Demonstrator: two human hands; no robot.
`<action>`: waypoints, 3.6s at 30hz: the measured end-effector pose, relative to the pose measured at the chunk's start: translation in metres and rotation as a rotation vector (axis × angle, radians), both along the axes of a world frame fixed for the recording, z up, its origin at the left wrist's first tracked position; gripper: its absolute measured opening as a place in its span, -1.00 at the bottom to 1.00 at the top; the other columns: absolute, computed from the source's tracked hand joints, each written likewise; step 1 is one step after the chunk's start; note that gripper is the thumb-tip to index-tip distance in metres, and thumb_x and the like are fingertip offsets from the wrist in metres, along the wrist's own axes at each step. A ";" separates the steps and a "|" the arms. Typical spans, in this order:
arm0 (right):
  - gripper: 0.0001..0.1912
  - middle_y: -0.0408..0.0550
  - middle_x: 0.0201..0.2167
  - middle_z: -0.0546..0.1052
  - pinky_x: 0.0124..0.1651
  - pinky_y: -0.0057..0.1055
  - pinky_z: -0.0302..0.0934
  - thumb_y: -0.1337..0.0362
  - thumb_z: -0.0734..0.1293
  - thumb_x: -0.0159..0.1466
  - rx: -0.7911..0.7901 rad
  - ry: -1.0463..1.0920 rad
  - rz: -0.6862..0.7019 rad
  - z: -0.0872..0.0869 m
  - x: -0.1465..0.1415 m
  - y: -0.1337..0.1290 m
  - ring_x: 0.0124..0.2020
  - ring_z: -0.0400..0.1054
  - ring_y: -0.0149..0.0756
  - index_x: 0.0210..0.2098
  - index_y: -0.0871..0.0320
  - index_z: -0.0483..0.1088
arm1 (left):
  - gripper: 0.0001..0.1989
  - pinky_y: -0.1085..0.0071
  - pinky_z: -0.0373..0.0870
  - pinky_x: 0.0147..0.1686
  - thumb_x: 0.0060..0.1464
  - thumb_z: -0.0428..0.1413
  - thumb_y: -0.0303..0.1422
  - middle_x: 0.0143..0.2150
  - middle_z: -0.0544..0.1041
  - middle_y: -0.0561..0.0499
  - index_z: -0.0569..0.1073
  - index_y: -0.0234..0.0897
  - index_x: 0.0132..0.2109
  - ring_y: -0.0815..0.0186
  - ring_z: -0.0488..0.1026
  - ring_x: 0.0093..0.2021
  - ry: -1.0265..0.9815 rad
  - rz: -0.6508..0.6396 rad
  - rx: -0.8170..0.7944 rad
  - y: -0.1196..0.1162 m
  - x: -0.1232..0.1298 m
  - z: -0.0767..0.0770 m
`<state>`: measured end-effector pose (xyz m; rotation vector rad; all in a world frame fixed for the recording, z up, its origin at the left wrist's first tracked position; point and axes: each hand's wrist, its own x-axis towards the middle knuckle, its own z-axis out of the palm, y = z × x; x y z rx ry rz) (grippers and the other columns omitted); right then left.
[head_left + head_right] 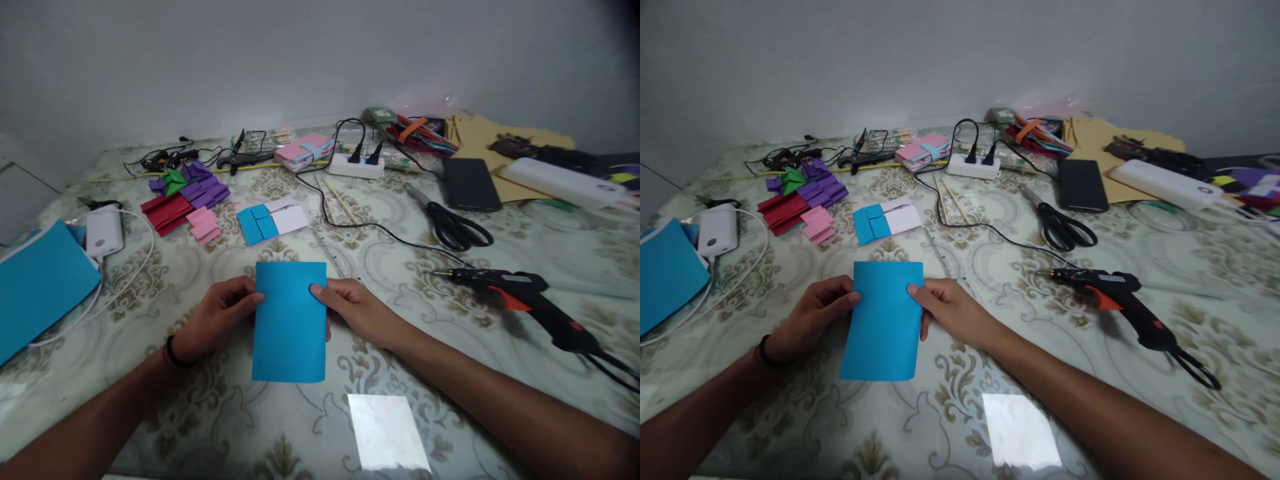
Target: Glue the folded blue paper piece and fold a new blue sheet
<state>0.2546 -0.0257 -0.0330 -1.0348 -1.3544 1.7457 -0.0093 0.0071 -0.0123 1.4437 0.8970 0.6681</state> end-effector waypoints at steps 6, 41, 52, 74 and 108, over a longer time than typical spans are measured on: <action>-0.44 -0.14 -0.57 0.57 -0.40 -0.46 0.31 -0.20 0.30 0.38 -0.012 0.017 -0.003 0.001 0.000 0.001 -0.56 0.49 -0.38 -0.44 0.17 0.38 | -0.65 0.50 0.20 -0.45 0.34 0.19 -0.19 -0.48 0.45 0.12 0.42 -0.30 -0.37 0.44 0.34 -0.46 -0.013 -0.038 0.003 0.000 -0.002 -0.001; -0.49 -0.16 -0.54 0.54 -0.36 -0.42 0.31 -0.15 0.33 0.39 -0.050 0.072 -0.053 -0.005 -0.001 0.000 -0.51 0.45 -0.37 -0.42 0.16 0.38 | -0.64 0.41 0.31 -0.38 0.22 0.26 -0.09 -0.41 0.49 -0.02 0.53 -0.33 -0.32 0.30 0.40 -0.39 -0.025 -0.189 -0.101 0.001 -0.007 0.001; -0.47 -0.17 -0.53 0.50 -0.33 -0.41 0.28 -0.19 0.34 0.37 -0.050 0.048 -0.074 -0.003 -0.001 0.000 -0.50 0.40 -0.37 -0.43 0.15 0.36 | -0.63 0.42 0.33 -0.39 0.24 0.25 -0.08 -0.42 0.48 -0.01 0.51 -0.32 -0.33 0.32 0.40 -0.41 -0.014 -0.202 -0.115 0.000 -0.006 0.002; -0.42 -0.18 -0.51 0.36 -0.32 -0.39 0.19 -0.26 0.32 0.33 -0.020 -0.054 -0.081 -0.001 0.000 0.000 -0.46 0.24 -0.37 -0.46 0.13 0.28 | -0.69 0.41 0.37 -0.34 0.26 0.24 -0.15 -0.36 0.52 -0.04 0.55 -0.34 -0.29 0.29 0.43 -0.35 0.019 -0.213 -0.091 0.001 -0.008 0.000; -0.44 -0.15 -0.48 0.38 -0.28 -0.37 0.20 -0.22 0.25 0.39 0.035 -0.128 -0.024 0.002 0.001 0.000 -0.42 0.28 -0.34 -0.42 0.15 0.30 | -0.74 0.38 0.44 -0.20 0.27 0.26 -0.22 -0.18 0.63 -0.11 0.65 -0.37 -0.13 0.24 0.50 -0.22 -0.041 -0.277 -0.134 0.002 -0.009 0.000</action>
